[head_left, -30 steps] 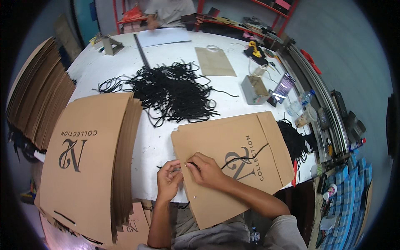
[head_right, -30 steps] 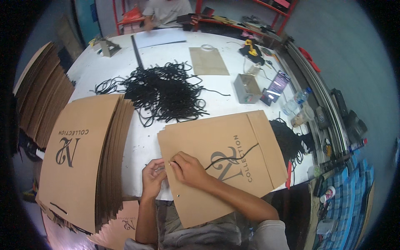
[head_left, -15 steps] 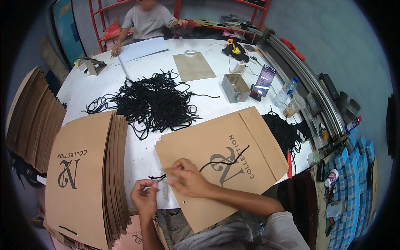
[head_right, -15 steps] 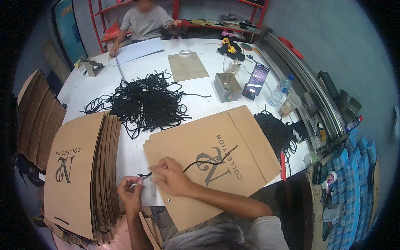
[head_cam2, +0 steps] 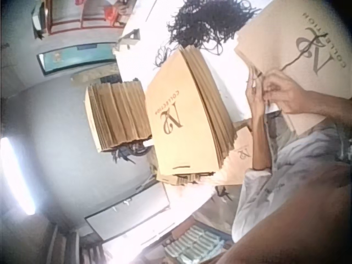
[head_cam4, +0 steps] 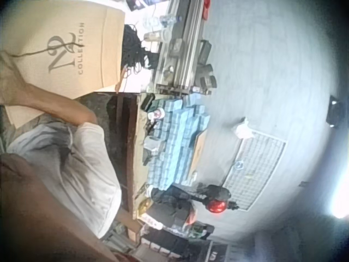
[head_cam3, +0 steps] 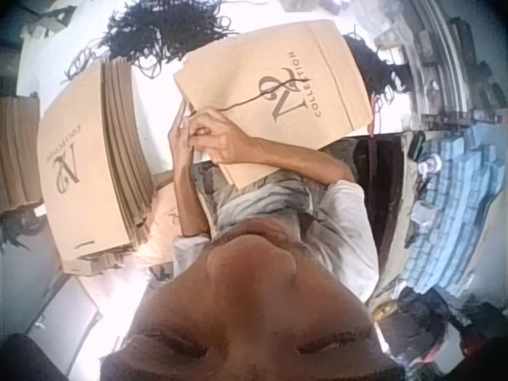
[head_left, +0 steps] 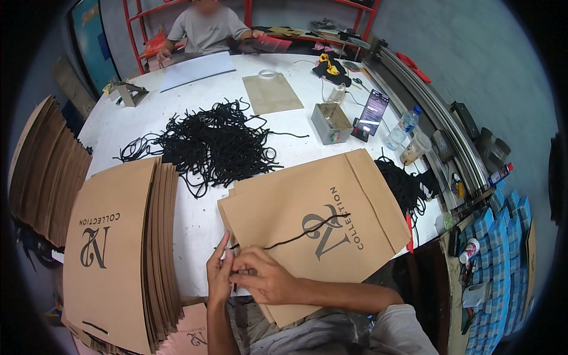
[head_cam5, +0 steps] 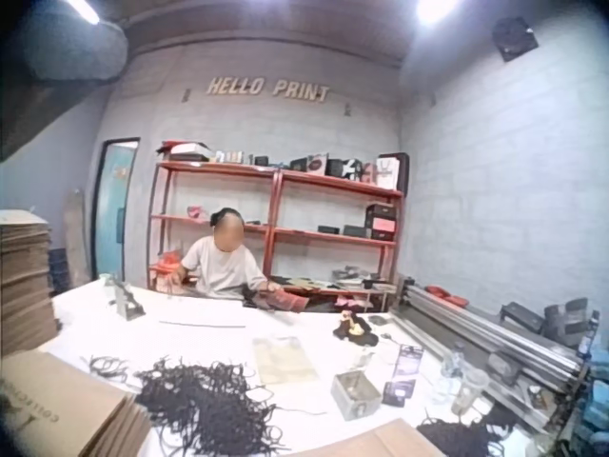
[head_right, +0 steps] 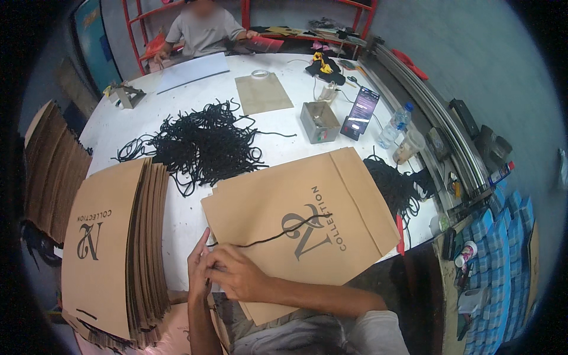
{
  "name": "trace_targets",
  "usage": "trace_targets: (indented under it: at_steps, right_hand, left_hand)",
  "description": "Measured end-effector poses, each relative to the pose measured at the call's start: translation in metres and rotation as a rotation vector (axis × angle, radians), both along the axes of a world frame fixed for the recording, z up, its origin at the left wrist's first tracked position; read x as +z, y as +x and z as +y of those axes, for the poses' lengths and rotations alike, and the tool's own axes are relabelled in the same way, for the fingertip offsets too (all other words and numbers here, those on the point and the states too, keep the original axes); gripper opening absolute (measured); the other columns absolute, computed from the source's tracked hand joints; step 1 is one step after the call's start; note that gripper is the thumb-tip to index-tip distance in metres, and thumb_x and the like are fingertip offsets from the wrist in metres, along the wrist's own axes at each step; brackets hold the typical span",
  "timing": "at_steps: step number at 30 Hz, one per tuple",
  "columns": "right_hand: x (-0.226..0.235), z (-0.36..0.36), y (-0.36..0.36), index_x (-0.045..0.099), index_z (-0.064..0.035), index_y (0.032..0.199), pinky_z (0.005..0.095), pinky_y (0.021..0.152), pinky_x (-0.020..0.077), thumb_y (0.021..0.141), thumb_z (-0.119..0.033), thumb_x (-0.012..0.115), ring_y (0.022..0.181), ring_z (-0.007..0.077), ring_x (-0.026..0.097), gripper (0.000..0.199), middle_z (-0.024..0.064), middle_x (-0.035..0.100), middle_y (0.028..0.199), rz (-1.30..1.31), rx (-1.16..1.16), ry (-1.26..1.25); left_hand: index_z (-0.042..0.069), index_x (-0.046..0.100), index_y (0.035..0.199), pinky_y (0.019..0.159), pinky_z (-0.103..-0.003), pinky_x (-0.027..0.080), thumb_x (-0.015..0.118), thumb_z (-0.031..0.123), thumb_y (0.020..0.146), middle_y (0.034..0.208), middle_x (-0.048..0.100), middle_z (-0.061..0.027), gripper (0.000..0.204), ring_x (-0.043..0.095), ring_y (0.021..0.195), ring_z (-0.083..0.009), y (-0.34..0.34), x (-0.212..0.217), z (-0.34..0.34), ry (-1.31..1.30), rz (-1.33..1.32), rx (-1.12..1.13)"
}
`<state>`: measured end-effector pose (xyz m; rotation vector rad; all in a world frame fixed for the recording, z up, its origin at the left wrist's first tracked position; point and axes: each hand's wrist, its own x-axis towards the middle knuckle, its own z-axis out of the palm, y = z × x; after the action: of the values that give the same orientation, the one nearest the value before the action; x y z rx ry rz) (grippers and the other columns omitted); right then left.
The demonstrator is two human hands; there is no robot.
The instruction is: The person threads black cords through pre-punched holes in flat cardboard paper bags, ties knots to secure the handles, and stacks the finished bags. The process is repeated for multiple bags at a workbench.
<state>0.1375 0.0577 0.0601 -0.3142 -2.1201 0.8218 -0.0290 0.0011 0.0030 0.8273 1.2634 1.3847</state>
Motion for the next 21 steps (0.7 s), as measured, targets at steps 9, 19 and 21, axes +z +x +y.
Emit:
trace_targets:
  at_steps: [9,19,21]
  right_hand:
    - [-0.03,0.029,-0.03,0.068,0.0033,0.096,0.0399,0.068,0.0558,0.09,-0.007,0.071,0.07,0.0314,0.068,0.012,0.0169,0.065,0.082,-0.115,-0.296,-0.628]
    - [-0.048,0.037,-0.023,0.068,0.0017,0.1,0.042,0.076,0.0522,0.093,-0.005,0.064,0.082,0.036,0.064,0.011,0.0188,0.063,0.092,-0.22,-0.063,-0.37]
    - [-0.054,0.044,-0.021,0.068,0.0012,0.103,0.0388,0.075,0.0513,0.095,-0.007,0.064,0.08,0.0303,0.063,0.012,0.016,0.064,0.091,-0.213,-0.045,-0.48]
  left_hand:
    - [0.001,0.05,0.128,0.066,-0.021,0.051,0.068,-0.003,0.094,0.089,0.066,-0.0046,0.04,0.063,0.072,-0.0107,0.01,0.007,-0.004,-0.034,-0.087,0.253]
    - [0.001,0.051,0.1,0.08,-0.026,0.052,0.061,-0.008,0.097,0.103,0.062,-0.009,0.013,0.062,0.089,-0.0135,0.007,-0.019,0.006,0.359,0.434,0.307]
    - [-0.001,0.051,0.1,0.082,-0.026,0.053,0.062,-0.008,0.097,0.105,0.063,-0.0111,0.013,0.063,0.089,-0.0137,0.005,-0.019,0.009,0.307,0.303,0.313]
